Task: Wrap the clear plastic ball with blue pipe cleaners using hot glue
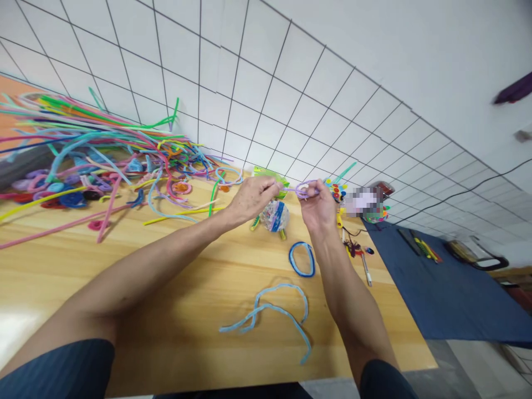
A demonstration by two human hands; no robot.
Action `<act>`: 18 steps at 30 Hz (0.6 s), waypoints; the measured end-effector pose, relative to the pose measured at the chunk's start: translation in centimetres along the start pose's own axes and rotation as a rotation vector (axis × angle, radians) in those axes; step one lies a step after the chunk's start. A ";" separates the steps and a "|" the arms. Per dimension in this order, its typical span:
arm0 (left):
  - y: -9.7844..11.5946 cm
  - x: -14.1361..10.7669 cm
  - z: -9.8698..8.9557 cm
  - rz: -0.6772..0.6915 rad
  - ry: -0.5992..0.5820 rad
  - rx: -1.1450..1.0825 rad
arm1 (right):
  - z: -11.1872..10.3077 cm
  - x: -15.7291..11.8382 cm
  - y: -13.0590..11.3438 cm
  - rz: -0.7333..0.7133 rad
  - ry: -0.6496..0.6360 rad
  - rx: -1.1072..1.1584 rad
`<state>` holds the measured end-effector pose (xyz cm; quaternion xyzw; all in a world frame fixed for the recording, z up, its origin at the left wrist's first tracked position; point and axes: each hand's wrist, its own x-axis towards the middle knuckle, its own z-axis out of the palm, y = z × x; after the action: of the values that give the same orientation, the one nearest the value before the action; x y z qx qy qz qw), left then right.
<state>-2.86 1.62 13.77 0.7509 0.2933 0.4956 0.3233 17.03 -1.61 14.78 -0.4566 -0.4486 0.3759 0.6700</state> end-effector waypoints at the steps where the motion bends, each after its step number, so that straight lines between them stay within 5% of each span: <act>1: -0.1 0.0 0.0 -0.012 0.002 -0.015 | -0.4 0.2 -0.1 0.023 -0.015 0.026; 5: -0.4 0.3 -0.5 -0.067 0.014 -0.059 | -1.4 -0.2 -0.7 0.144 -0.225 -0.083; 10: -0.4 0.5 -0.7 -0.005 -0.056 -0.035 | -1.5 -1.5 -1.6 0.141 -0.560 -0.569; 13: -0.3 0.3 -0.5 0.050 -0.051 -0.026 | -1.4 -1.5 -1.1 0.100 -0.475 -0.540; 18: -0.8 -0.1 0.6 0.069 0.037 -0.026 | -0.8 -0.8 1.5 0.057 -0.146 -0.126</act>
<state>-2.42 1.89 12.88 0.7471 0.2668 0.5239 0.3103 17.40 -2.10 12.99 -0.4819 -0.5060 0.3981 0.5943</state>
